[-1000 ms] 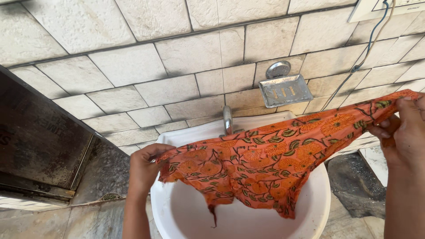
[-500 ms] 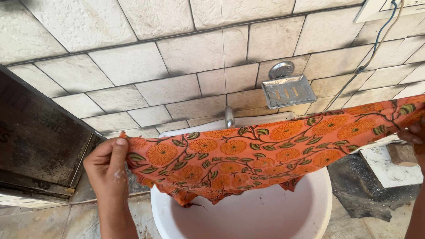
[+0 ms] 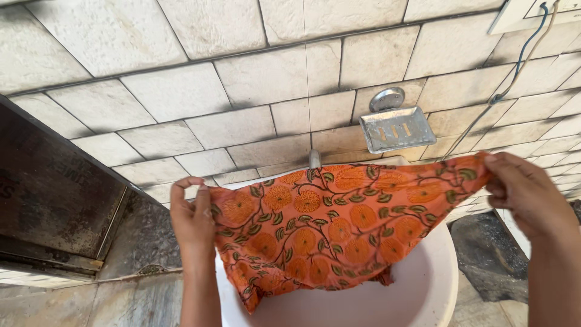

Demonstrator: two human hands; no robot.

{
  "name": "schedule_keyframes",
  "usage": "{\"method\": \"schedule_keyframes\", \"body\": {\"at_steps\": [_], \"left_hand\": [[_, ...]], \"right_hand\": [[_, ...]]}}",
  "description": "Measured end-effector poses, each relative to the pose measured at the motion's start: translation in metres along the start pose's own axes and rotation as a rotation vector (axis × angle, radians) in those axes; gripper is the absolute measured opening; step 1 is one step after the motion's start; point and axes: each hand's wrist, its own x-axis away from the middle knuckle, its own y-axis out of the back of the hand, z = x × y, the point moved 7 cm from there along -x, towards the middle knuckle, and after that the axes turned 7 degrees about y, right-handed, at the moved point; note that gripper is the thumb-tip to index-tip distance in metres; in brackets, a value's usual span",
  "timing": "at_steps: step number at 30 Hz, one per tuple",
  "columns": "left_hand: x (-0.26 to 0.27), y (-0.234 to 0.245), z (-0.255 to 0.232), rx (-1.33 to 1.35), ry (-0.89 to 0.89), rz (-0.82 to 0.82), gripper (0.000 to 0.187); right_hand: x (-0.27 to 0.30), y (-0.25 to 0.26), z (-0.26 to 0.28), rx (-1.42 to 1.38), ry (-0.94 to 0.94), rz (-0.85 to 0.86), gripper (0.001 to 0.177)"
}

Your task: The person washes an orange patterned cloth in a white sink using a bar of soap and running water. They scrub the cloth repeatedly, rinse it, wring it out, and then wipe the sink basin before rinsing their hands.

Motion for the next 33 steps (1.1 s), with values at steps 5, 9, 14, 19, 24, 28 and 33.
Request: {"method": "schedule_keyframes", "body": {"at_steps": [5,9,14,19,24,28,33], "left_hand": [[0.056,-0.057,0.038,-0.002,0.182,0.208,0.023],[0.117,-0.103,0.048,-0.176,0.114,0.366,0.047],[0.15,-0.118,0.034,-0.445,-0.144,0.437,0.073],[0.152,-0.113,0.024,-0.061,0.03,0.55,0.078],[0.153,-0.107,0.036,-0.079,0.106,0.55,0.069],[0.151,-0.105,0.051,-0.081,0.155,0.527,0.059],[0.142,-0.092,0.071,0.013,0.166,0.541,0.063]], "right_hand": [[0.039,-0.1,-0.008,-0.174,-0.112,0.199,0.027],[0.095,-0.178,-0.004,-0.156,-0.132,0.37,0.034],[0.143,-0.214,0.032,0.215,0.152,0.465,0.026],[0.156,-0.209,0.056,0.333,0.295,0.433,0.031],[0.158,-0.209,0.047,0.417,0.156,0.441,0.034],[0.178,-0.221,0.057,0.523,0.509,0.722,0.029],[0.197,-0.219,0.077,0.115,0.727,0.993,0.04]]}}
